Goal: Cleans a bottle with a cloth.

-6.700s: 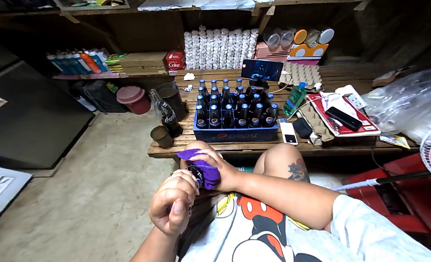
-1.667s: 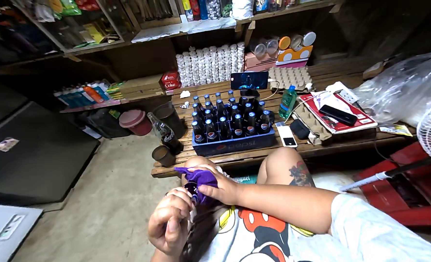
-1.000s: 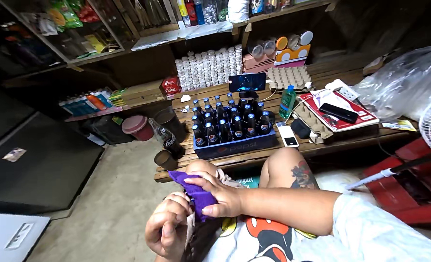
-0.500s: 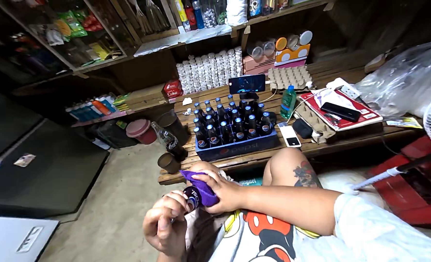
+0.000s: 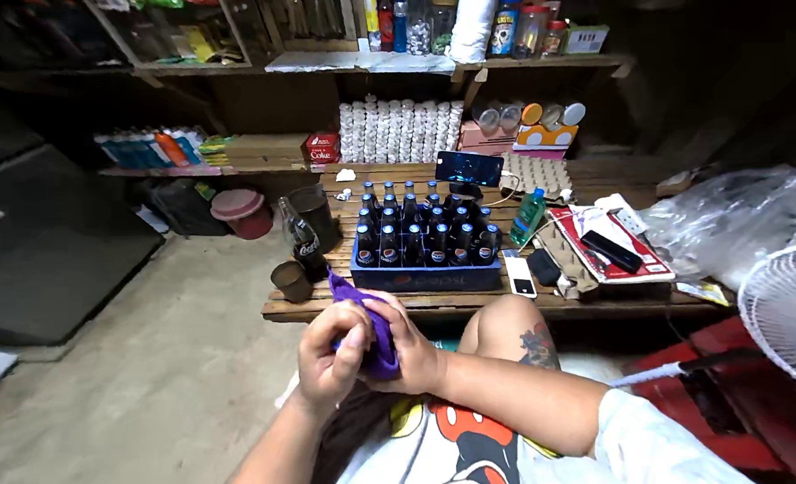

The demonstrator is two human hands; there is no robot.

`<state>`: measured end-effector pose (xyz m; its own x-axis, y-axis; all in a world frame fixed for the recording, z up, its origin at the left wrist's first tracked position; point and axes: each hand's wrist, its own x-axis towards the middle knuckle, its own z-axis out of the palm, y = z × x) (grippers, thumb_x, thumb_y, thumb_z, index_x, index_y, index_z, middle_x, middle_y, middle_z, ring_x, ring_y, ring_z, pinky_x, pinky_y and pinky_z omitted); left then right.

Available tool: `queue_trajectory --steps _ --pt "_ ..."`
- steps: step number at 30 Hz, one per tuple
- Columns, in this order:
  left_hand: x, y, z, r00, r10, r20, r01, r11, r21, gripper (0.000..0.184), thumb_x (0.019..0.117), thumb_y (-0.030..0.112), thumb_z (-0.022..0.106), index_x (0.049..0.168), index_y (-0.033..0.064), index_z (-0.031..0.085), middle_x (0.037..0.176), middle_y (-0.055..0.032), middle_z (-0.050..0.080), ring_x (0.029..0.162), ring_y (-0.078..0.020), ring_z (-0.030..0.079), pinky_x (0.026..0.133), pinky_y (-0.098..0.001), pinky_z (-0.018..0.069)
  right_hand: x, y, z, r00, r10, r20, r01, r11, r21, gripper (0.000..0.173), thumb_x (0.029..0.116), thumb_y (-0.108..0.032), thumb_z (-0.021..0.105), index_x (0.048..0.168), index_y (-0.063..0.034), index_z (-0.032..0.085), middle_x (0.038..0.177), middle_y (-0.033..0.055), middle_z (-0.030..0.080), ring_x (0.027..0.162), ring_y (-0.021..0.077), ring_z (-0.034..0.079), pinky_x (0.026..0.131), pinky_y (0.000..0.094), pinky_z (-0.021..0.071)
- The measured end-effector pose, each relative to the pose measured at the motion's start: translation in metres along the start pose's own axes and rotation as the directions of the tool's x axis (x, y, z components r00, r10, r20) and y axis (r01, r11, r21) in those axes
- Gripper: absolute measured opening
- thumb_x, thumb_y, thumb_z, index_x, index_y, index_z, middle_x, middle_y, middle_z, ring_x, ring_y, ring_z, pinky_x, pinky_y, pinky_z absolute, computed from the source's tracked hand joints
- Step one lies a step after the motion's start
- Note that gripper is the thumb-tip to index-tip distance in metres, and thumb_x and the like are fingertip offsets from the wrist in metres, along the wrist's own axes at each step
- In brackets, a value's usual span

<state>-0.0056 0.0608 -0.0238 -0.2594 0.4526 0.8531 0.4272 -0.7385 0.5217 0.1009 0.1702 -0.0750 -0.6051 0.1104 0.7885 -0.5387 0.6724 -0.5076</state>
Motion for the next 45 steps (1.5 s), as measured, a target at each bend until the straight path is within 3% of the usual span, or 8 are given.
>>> queue_trajectory --steps 6,12,20,25,29,34,40,45 --pt "-0.002 -0.001 -0.002 1.000 0.013 -0.024 -0.012 0.999 0.044 0.023 0.1082 0.033 0.048 0.100 0.0169 0.062 0.084 0.0050 0.062 0.079 -0.0020 0.062 0.074 -0.0204 0.0532 -0.011 0.011 0.003 0.983 0.141 0.115 -0.140 0.990 -0.018 0.100 0.0727 -0.023 0.089 0.147 0.0122 0.033 0.144 0.0339 0.046 0.138 0.0317 0.048 0.117 0.0385 0.0404" --pt "-0.005 -0.002 -0.002 0.998 0.043 -0.044 -0.041 0.998 0.040 0.024 0.1079 0.031 0.048 0.097 0.0150 0.061 0.081 0.0040 0.061 0.078 -0.0029 0.060 0.075 -0.0216 0.0510 -0.011 0.012 0.006 0.821 0.514 0.250 -0.509 0.856 -0.091 0.095 0.0736 -0.023 0.087 0.149 0.0095 0.038 0.149 0.0307 0.044 0.141 0.0343 0.045 0.119 0.0414 0.0361" --pt "-0.008 0.000 -0.001 0.996 0.076 -0.045 -0.075 0.997 0.028 0.025 0.1080 0.031 0.048 0.097 0.0131 0.060 0.081 0.0025 0.060 0.075 -0.0028 0.060 0.071 -0.0201 0.0506 -0.007 0.001 0.009 1.000 0.007 0.020 -0.006 0.999 -0.046 0.086 0.0802 -0.029 0.084 0.146 0.0006 0.037 0.141 0.0278 0.047 0.138 0.0263 0.048 0.117 0.0361 0.0393" --pt "-0.011 0.000 -0.002 0.995 0.079 -0.054 -0.076 0.995 0.060 0.024 0.1078 0.031 0.047 0.097 0.0147 0.060 0.080 0.0027 0.059 0.076 -0.0039 0.059 0.075 -0.0223 0.0501 -0.012 0.009 0.009 0.971 0.210 0.117 -0.211 0.977 -0.005 0.088 0.0762 -0.023 0.087 0.144 0.0099 0.040 0.141 0.0308 0.050 0.136 0.0291 0.050 0.116 0.0382 0.0410" --pt "-0.011 0.000 -0.002 0.996 0.075 -0.043 -0.071 0.994 0.084 0.024 0.1078 0.032 0.047 0.096 0.0156 0.061 0.080 0.0034 0.060 0.078 -0.0042 0.060 0.077 -0.0226 0.0498 -0.011 0.009 0.008 0.821 0.520 0.235 -0.515 0.853 -0.086 0.090 0.0756 -0.023 0.086 0.147 0.0094 0.041 0.148 0.0319 0.045 0.140 0.0372 0.045 0.118 0.0452 0.0368" --pt "-0.010 -0.001 -0.001 0.997 0.068 -0.040 -0.065 0.995 0.082 0.024 0.1079 0.033 0.047 0.097 0.0163 0.061 0.081 0.0039 0.060 0.079 -0.0042 0.060 0.077 -0.0226 0.0509 -0.013 0.008 0.007 0.848 0.489 0.203 -0.487 0.871 -0.066 0.087 0.0761 -0.022 0.086 0.146 0.0086 0.043 0.147 0.0309 0.046 0.139 0.0347 0.047 0.117 0.0430 0.0388" --pt "-0.002 -0.002 -0.004 0.998 0.028 -0.059 -0.028 1.000 0.006 0.021 0.1081 0.032 0.048 0.102 0.0190 0.063 0.084 0.0075 0.062 0.076 0.0001 0.061 0.071 -0.0179 0.0524 -0.008 0.000 0.008 0.988 0.151 0.042 -0.148 0.987 -0.063 0.091 0.0744 -0.023 0.088 0.143 0.0111 0.040 0.141 0.0324 0.049 0.137 0.0318 0.049 0.116 0.0390 0.0426" --pt "-0.001 -0.001 -0.002 0.998 0.021 -0.061 -0.020 1.000 0.008 0.019 0.1078 0.032 0.049 0.102 0.0203 0.064 0.084 0.0089 0.062 0.076 0.0010 0.061 0.070 -0.0171 0.0520 -0.011 0.002 0.008 0.974 0.215 0.074 -0.210 0.975 -0.070 0.095 0.0718 -0.021 0.089 0.144 0.0134 0.038 0.143 0.0336 0.048 0.137 0.0338 0.049 0.116 0.0399 0.0418"
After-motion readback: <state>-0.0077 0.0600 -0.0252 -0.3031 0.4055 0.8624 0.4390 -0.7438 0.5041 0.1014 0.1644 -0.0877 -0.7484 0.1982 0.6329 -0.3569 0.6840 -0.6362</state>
